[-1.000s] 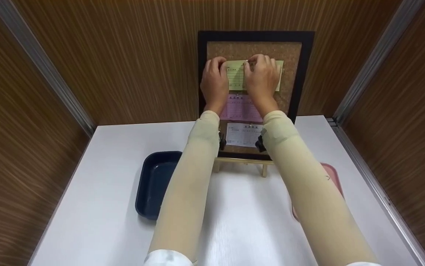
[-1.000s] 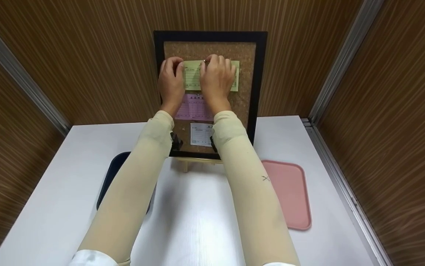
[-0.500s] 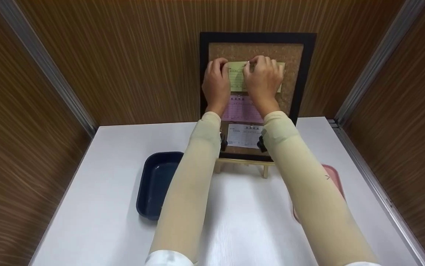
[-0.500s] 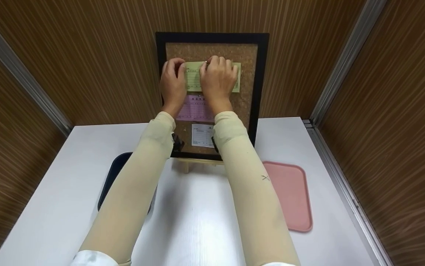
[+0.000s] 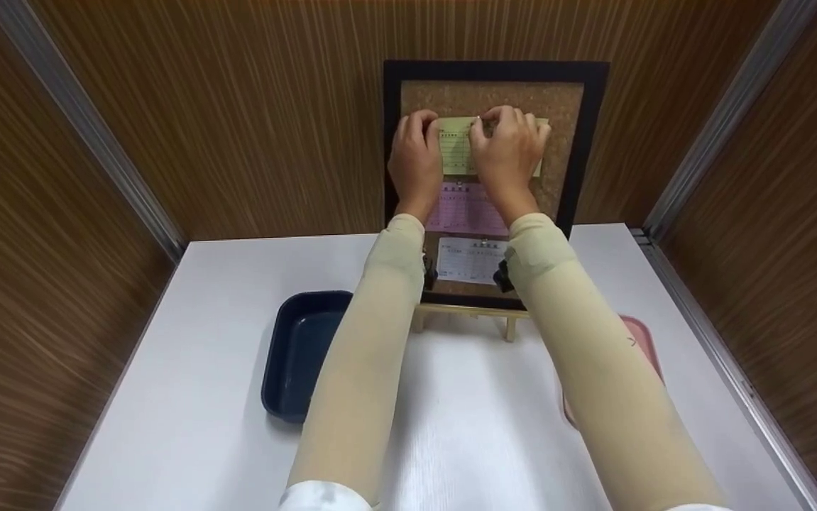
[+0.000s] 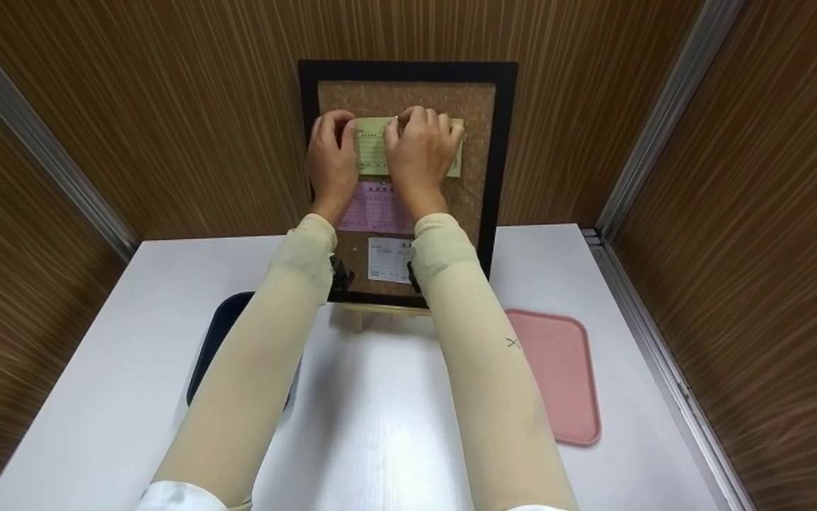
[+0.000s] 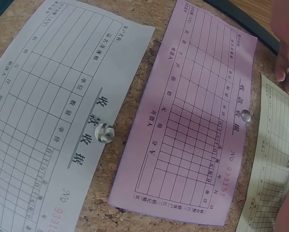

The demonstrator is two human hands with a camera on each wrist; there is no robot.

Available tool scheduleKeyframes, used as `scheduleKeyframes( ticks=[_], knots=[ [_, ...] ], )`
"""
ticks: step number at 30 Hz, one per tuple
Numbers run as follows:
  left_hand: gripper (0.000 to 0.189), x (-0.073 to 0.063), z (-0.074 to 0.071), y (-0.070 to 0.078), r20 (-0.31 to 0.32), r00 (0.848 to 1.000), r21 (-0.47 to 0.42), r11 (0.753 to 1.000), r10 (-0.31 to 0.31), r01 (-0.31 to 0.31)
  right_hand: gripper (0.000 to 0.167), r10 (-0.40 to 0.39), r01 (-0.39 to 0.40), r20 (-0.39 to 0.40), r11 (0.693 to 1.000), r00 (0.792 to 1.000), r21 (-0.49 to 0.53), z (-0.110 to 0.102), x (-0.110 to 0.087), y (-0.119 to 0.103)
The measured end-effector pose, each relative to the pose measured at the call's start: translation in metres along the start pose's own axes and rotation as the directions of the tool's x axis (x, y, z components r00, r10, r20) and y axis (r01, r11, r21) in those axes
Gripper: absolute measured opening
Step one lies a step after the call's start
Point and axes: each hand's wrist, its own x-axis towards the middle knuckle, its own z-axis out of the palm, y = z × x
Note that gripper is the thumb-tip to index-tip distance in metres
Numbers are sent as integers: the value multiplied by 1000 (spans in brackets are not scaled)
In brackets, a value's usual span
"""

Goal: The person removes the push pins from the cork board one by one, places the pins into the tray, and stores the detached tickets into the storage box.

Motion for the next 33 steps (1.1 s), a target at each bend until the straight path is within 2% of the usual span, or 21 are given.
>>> scheduleKeyframes(
  ticks=[8,25,33],
  knots=[
    [23,-1,0,-1,9,1000,-1,1000,-1,1,21,-4,4,-4,1000,1000,16,0,-2,-1],
    [23,1,-1,-4,27,1000,13,1000,-11,10,25,24,-21,54,999,998,-47,3,1,-4],
    [23,0,-1,-2,25,1000,7,1000,4,-4,24,-3,4,9,998,1000,-63,4,0,-4]
  ],
)
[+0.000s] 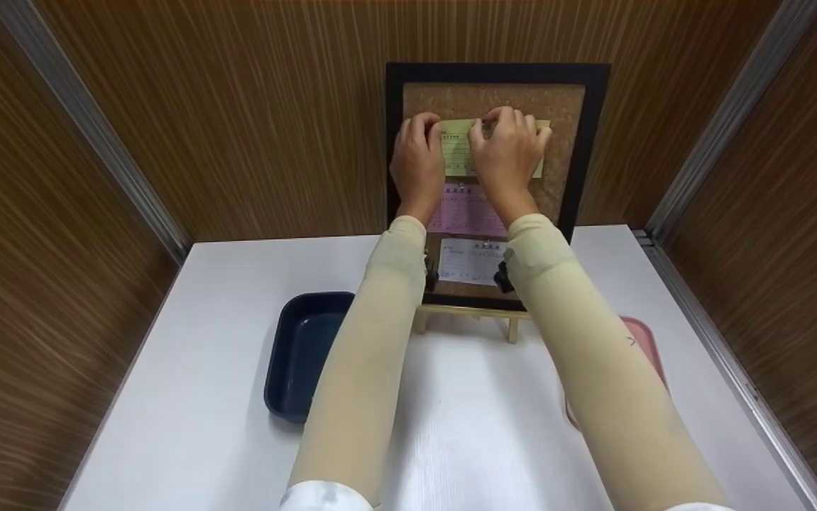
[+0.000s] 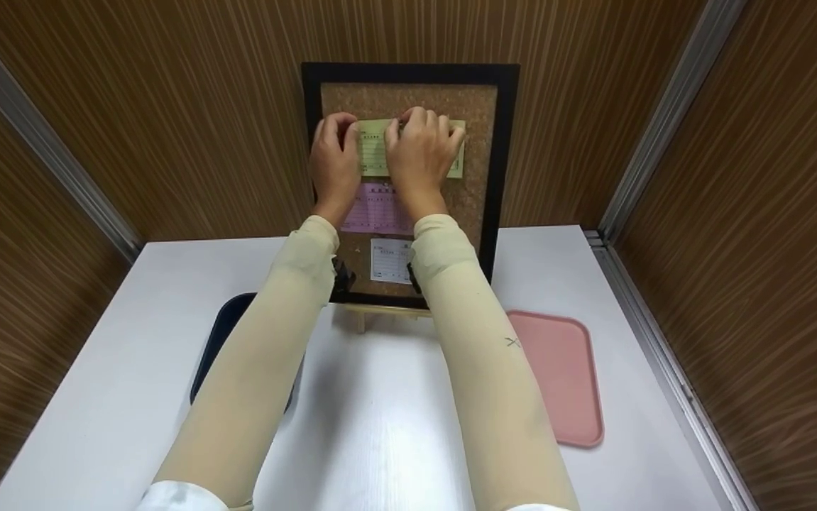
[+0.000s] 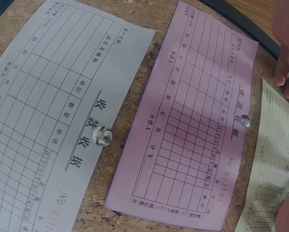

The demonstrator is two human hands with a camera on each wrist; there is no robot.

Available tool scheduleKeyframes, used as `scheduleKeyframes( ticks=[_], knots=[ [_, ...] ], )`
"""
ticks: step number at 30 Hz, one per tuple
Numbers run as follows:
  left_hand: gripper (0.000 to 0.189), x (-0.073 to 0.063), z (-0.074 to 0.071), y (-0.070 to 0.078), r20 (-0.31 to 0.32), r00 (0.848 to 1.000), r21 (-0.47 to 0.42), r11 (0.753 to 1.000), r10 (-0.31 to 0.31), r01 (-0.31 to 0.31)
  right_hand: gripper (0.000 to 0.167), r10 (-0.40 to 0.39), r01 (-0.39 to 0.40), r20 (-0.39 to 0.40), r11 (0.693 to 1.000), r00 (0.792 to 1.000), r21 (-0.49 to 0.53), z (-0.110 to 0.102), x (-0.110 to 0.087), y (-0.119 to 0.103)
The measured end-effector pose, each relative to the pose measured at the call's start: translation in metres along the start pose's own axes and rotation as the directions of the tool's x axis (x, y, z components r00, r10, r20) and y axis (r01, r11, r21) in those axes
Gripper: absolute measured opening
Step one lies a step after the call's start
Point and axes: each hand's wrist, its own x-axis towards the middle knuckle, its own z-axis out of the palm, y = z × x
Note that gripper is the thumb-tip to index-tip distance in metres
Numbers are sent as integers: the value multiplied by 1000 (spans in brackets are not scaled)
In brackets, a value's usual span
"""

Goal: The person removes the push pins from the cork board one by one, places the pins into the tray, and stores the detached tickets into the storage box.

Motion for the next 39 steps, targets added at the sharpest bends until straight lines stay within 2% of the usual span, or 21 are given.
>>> scheduleKeyframes(
  ticks=[12,26,32,39],
  knots=[
    [23,-1,1,3,-6,1000,2,1000,7,-7,22,-31,36,-71,997,997,66,-2,-3,4],
    [21,0,0,4,-23,1000,1,1000,6,-6,23,-29,38,-72,991,997,126,-5,-6,9],
    [23,0,-2,2,-3,1000,-37,999,10,-10,22,-37,52,-87,983,995,173,-9,-10,13],
    [23,-1,-12,1,13,1000,-116,993,16,-14,22,-63,89,-113,966,992,242,-17,-18,16]
  ],
)
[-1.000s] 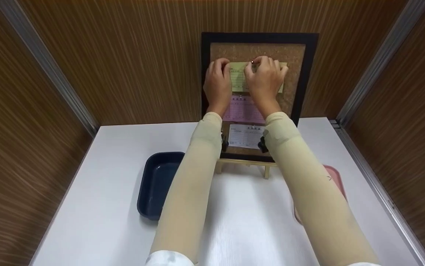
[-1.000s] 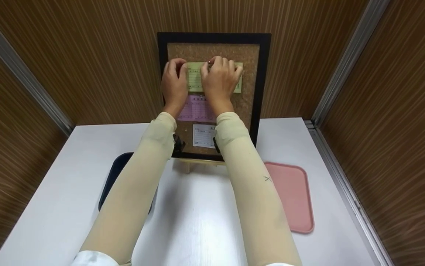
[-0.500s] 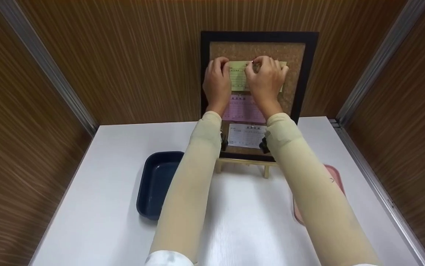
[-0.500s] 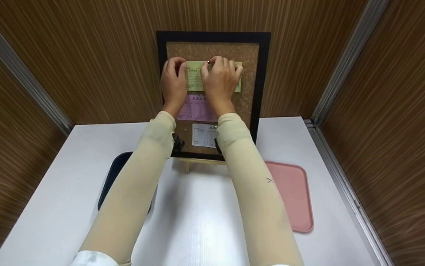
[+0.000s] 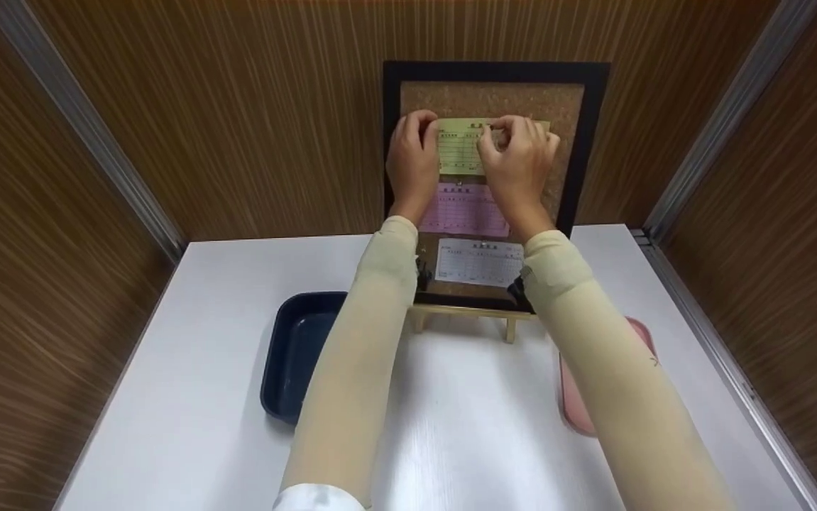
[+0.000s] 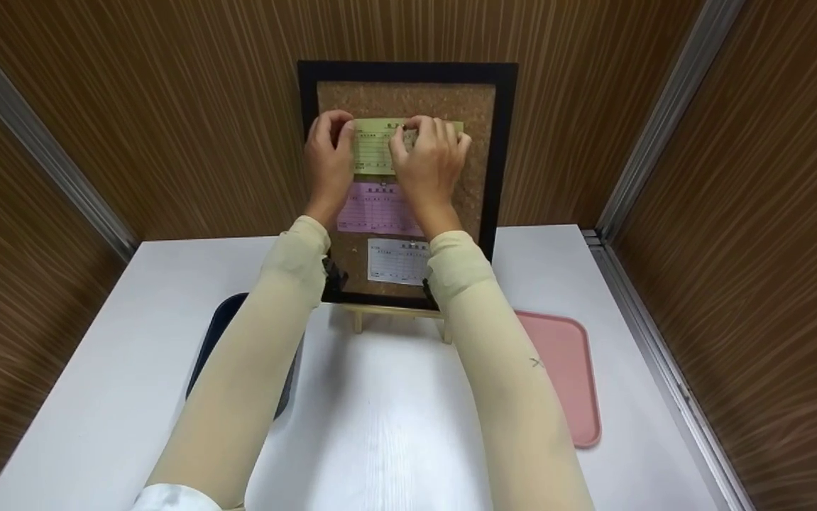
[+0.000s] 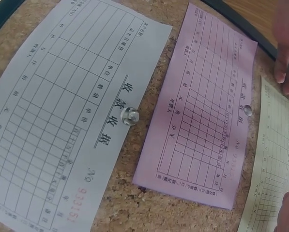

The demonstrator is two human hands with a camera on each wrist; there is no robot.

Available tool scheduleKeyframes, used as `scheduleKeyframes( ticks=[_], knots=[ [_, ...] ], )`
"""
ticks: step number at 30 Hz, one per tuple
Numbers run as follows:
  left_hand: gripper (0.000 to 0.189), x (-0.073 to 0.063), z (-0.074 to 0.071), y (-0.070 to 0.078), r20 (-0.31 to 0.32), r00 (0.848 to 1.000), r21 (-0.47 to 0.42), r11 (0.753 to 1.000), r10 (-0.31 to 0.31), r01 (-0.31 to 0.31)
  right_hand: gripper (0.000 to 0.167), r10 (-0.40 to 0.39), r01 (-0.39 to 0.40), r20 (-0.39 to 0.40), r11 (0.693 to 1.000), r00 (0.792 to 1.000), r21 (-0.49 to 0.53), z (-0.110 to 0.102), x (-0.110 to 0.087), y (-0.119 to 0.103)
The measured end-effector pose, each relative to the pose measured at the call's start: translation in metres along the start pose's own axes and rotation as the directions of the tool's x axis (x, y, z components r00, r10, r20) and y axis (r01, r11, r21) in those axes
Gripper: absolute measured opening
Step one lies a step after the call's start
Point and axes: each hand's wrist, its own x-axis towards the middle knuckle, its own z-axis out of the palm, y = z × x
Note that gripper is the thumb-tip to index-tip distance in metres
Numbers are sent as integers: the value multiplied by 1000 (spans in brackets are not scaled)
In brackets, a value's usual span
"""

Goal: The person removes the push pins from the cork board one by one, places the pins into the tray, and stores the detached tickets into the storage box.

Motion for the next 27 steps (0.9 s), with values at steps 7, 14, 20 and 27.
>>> scheduleKeyframes(
  ticks=[7,14,20,27],
  knots=[
    [22,-3,-8,3,-8,1000,-45,999,24,-25,21,-60,61,-36,998,998,30,-14,-9,-1],
    [21,-11,-22,10,-29,998,-149,987,57,-61,17,-121,128,-84,988,989,84,-33,-23,-5],
    [20,-27,-38,16,-48,996,-249,965,69,-79,12,-195,217,-148,966,969,144,-56,-38,-8],
    [19,-52,-58,16,-55,997,-342,937,53,-69,13,-220,250,-171,951,960,181,-84,-59,1]
  ],
)
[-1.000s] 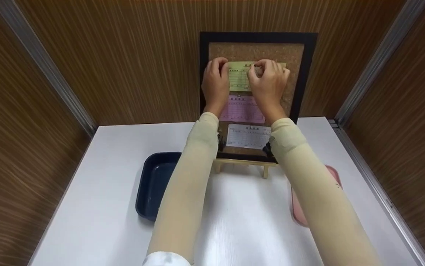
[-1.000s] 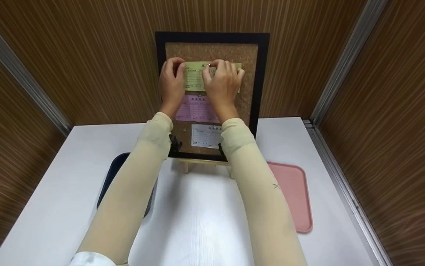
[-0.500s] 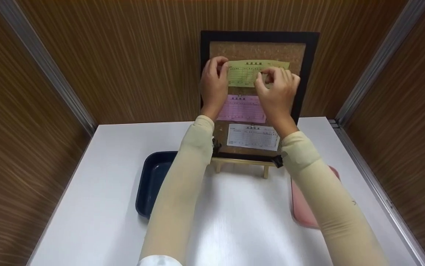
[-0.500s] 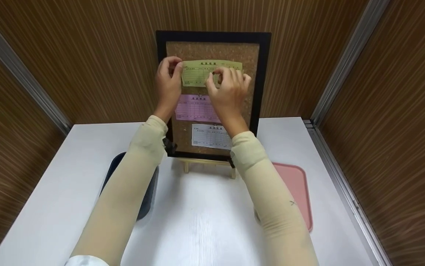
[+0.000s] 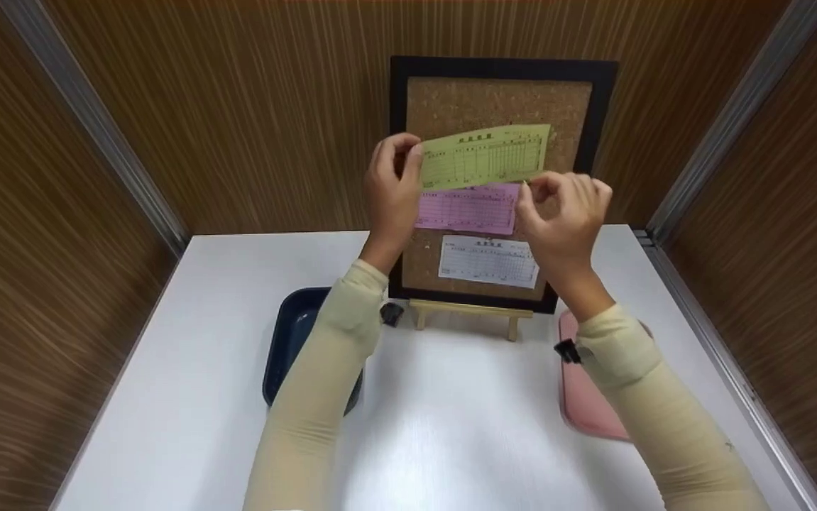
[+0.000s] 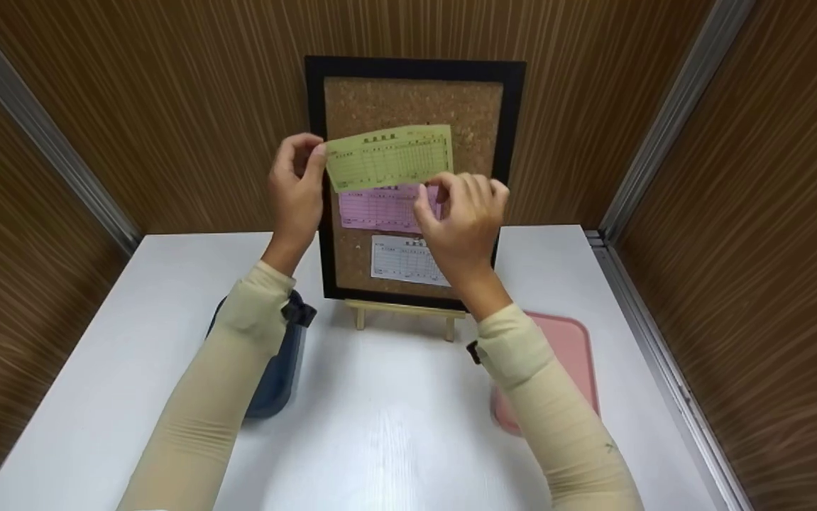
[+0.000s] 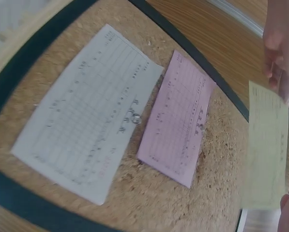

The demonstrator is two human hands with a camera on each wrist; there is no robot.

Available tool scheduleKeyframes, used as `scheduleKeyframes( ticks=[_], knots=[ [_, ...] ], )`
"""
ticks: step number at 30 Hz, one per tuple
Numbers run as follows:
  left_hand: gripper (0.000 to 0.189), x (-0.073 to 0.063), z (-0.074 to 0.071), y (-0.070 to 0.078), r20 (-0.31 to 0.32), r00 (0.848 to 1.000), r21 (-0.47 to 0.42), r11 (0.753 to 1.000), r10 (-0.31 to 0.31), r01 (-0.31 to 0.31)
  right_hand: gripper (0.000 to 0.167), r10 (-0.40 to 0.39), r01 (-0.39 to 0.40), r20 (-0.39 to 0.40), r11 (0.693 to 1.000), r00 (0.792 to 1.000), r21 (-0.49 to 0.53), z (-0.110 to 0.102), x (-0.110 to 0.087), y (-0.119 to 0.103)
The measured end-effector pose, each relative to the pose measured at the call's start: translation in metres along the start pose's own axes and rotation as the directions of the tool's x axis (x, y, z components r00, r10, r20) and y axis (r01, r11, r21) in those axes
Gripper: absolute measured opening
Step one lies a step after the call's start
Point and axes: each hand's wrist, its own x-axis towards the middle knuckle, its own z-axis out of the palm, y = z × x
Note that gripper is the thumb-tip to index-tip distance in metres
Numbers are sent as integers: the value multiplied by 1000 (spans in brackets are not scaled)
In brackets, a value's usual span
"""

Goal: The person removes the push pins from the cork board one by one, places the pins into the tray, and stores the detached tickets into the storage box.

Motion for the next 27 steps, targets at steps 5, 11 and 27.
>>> scheduleKeyframes(
  ticks=[5,11,27],
  knots=[
    [22,-21,-13,-3,17,999,-33,999,-30,31,12,21,-21,-23,1000,1000,-2,-23,-20,11],
    [21,-52,-39,-9,-22,996,33,995,-88,89,11,73,-73,-9,996,997,-41,-48,-45,25],
    [23,-124,-96,-37,-89,970,1,974,-225,226,13,152,-153,-16,984,988,-92,-95,-102,63]
  ],
)
